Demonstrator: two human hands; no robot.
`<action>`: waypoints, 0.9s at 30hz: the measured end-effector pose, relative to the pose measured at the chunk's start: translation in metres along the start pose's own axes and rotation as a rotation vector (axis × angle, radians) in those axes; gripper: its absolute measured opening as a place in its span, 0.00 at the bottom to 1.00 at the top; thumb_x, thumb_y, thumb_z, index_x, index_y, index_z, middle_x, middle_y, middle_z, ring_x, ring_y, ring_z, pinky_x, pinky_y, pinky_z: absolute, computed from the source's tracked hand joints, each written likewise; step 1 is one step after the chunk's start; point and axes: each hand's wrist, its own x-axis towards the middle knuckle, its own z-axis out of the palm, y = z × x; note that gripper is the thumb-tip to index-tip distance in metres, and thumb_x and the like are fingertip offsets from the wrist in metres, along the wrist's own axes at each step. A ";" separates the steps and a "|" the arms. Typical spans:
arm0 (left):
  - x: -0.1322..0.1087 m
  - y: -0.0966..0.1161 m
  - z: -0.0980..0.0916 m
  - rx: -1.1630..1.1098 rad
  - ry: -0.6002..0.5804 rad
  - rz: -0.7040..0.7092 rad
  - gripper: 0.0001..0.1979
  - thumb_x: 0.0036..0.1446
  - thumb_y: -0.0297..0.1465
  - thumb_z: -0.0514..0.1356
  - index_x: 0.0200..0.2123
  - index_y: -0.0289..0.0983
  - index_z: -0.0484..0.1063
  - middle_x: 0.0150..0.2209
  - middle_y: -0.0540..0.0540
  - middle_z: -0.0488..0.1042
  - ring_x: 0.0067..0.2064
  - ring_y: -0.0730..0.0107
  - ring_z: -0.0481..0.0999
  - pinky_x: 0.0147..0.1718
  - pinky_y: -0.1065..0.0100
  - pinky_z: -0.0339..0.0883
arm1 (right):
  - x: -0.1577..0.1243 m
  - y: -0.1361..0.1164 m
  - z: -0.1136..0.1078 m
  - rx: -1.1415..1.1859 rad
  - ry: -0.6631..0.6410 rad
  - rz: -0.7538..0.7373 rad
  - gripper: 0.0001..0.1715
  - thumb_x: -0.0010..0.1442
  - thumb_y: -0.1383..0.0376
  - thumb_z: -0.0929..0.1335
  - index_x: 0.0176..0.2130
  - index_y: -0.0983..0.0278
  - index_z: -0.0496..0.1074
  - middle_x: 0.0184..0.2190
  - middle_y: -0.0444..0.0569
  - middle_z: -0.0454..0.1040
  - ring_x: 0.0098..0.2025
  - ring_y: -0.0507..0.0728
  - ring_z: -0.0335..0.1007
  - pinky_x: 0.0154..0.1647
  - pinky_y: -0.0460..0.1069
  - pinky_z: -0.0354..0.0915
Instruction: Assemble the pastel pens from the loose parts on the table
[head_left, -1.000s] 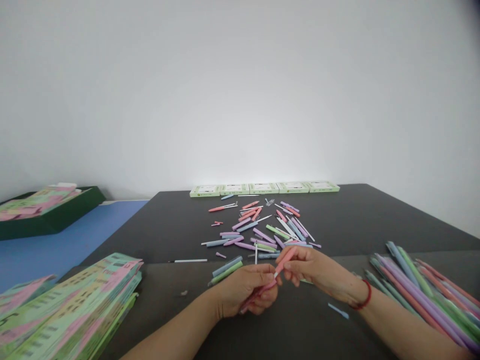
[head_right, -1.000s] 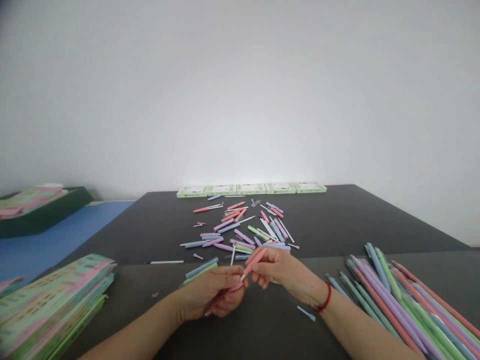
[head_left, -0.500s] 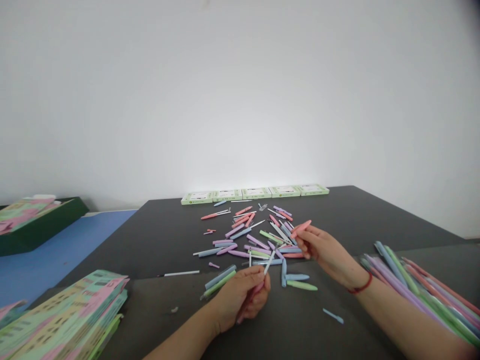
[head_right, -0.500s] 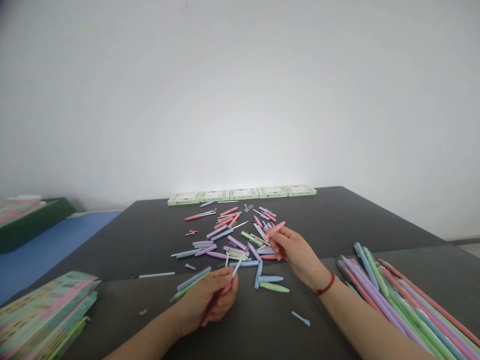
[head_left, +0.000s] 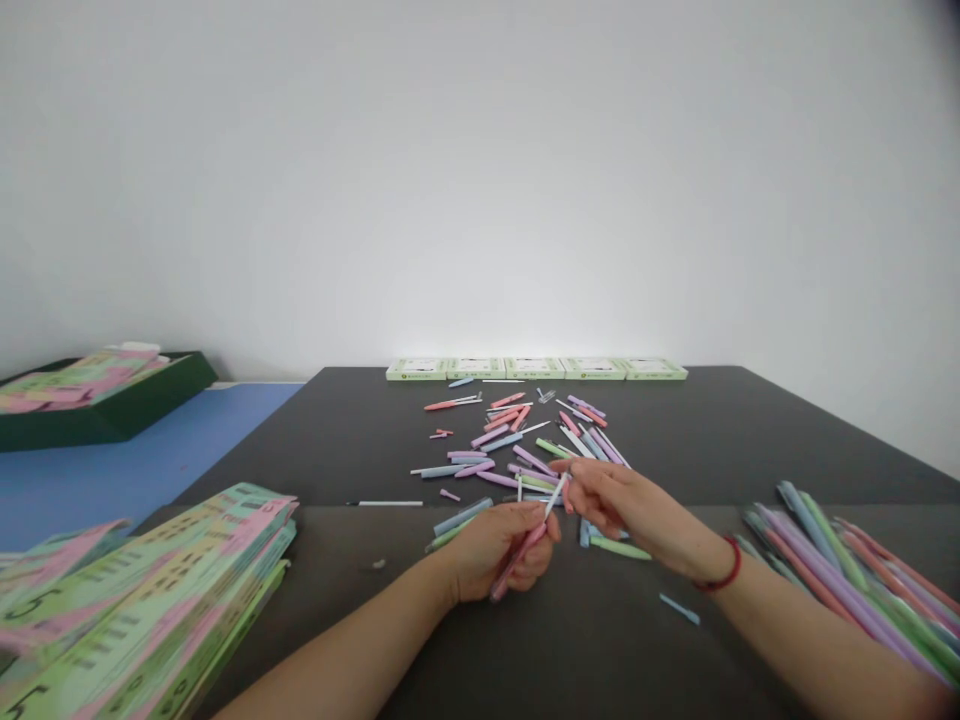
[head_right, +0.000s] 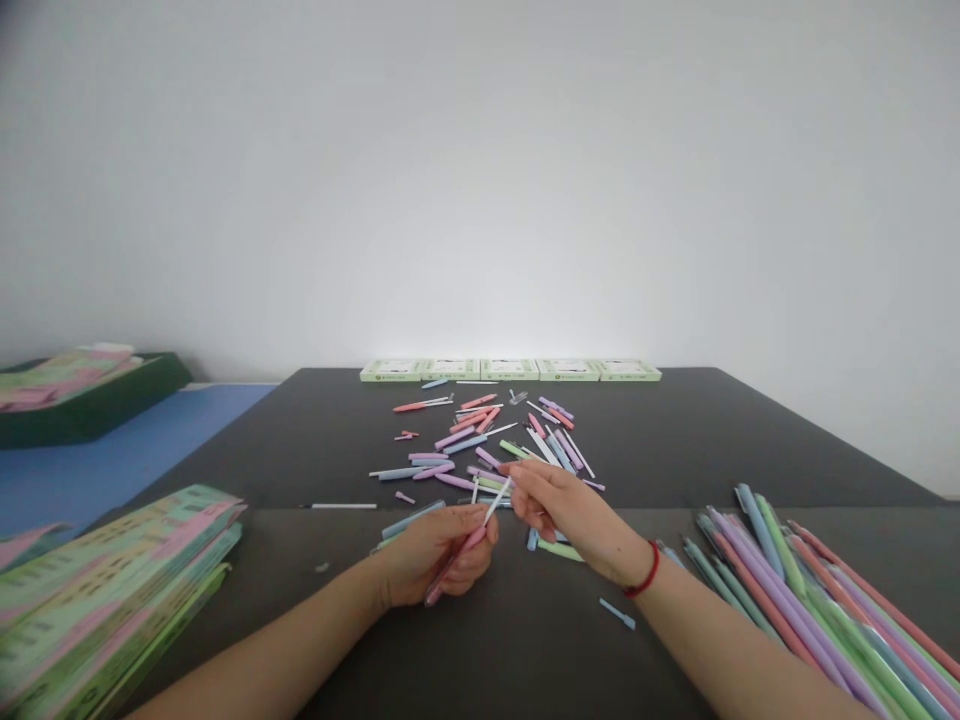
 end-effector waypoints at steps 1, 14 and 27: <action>0.000 0.001 0.001 0.008 -0.005 -0.017 0.13 0.62 0.39 0.48 0.31 0.37 0.62 0.17 0.56 0.54 0.16 0.79 0.48 0.13 0.77 0.42 | -0.002 0.000 0.007 0.116 -0.044 0.013 0.21 0.62 0.50 0.61 0.41 0.64 0.70 0.21 0.39 0.63 0.18 0.47 0.50 0.17 0.44 0.46; -0.014 0.025 0.002 0.781 0.165 -0.190 0.10 0.55 0.37 0.56 0.35 0.38 0.60 0.31 0.45 0.75 0.22 0.69 0.74 0.17 0.71 0.64 | -0.009 0.047 0.020 0.461 0.122 0.048 0.20 0.55 0.50 0.69 0.36 0.65 0.72 0.31 0.49 0.73 0.29 0.52 0.69 0.25 0.44 0.65; -0.036 0.045 0.023 1.585 0.429 0.004 0.05 0.52 0.24 0.56 0.32 0.38 0.69 0.32 0.46 0.72 0.33 0.61 0.71 0.31 0.66 0.54 | -0.008 0.047 0.029 -0.090 0.168 -0.163 0.16 0.61 0.54 0.63 0.34 0.63 0.71 0.24 0.44 0.71 0.22 0.51 0.61 0.21 0.46 0.57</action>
